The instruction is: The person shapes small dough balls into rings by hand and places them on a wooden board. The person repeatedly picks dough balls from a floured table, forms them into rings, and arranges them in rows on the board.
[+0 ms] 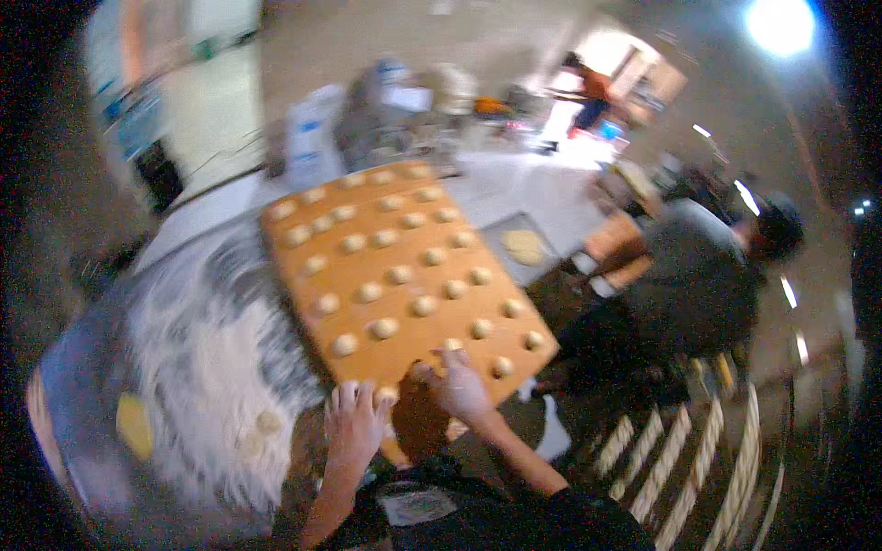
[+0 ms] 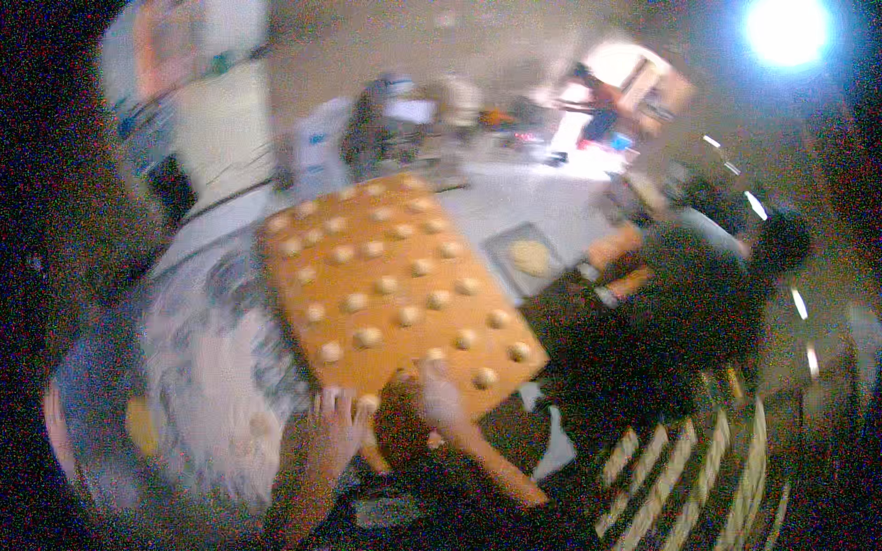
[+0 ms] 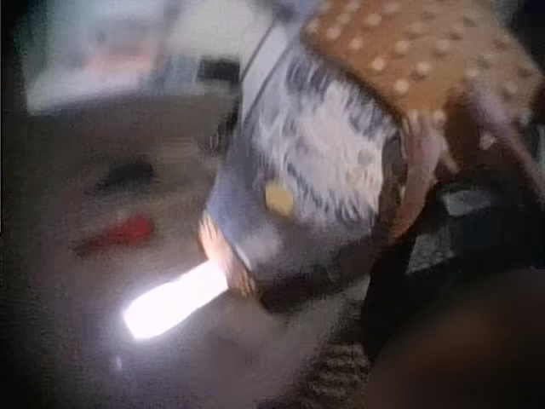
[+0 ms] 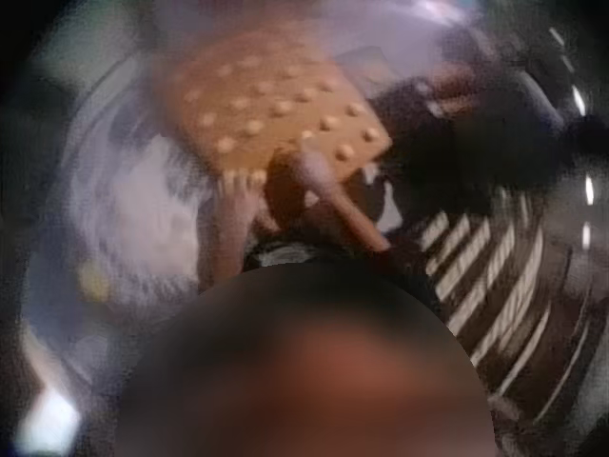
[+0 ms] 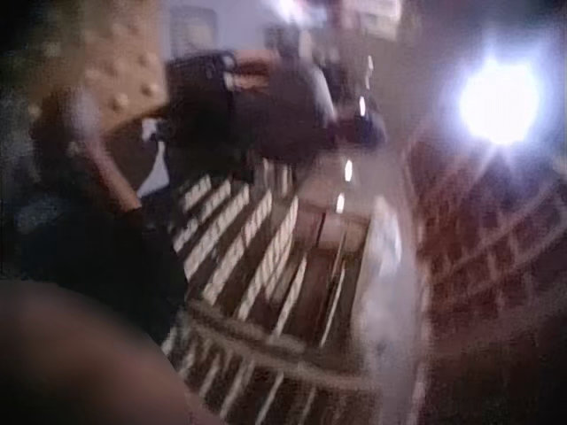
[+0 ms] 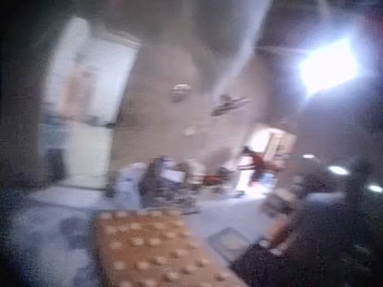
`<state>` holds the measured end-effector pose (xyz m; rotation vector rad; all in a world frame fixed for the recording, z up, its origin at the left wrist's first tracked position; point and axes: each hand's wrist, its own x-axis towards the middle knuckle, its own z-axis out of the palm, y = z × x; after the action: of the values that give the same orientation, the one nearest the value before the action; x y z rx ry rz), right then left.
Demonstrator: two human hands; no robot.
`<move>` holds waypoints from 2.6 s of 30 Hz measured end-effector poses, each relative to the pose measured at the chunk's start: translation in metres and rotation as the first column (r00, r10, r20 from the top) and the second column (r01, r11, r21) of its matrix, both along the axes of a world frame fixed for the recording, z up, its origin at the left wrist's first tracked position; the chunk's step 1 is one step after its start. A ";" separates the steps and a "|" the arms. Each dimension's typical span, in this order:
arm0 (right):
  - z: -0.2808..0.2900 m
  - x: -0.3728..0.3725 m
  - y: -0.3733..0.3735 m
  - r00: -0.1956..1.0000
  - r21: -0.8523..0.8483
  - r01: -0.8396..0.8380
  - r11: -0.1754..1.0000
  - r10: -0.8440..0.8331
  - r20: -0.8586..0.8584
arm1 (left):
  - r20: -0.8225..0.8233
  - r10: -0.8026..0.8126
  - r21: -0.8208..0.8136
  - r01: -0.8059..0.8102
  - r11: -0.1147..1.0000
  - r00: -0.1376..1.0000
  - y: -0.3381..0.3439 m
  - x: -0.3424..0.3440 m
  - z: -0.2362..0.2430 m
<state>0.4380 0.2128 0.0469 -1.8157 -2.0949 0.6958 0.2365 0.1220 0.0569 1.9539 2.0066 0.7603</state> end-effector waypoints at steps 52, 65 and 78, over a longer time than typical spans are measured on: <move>-0.042 -0.319 0.039 0.745 0.392 -0.637 0.664 0.661 0.089 | -0.203 0.504 -0.471 -0.535 0.702 0.840 -0.012 -0.254 0.019; -0.006 -0.122 0.142 0.969 0.131 -0.224 0.966 0.206 0.135 | 0.020 0.115 0.162 -0.117 0.980 0.993 0.166 -0.080 -0.058; -0.027 -0.354 0.077 0.687 0.145 -0.713 0.686 0.725 -0.048 | 0.271 0.403 -0.161 -0.372 0.914 0.874 0.028 -0.310 -0.045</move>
<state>0.0841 0.2902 0.0201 -0.7996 -2.7023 0.7846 -0.0739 0.1495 0.0118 1.2937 2.2151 0.9514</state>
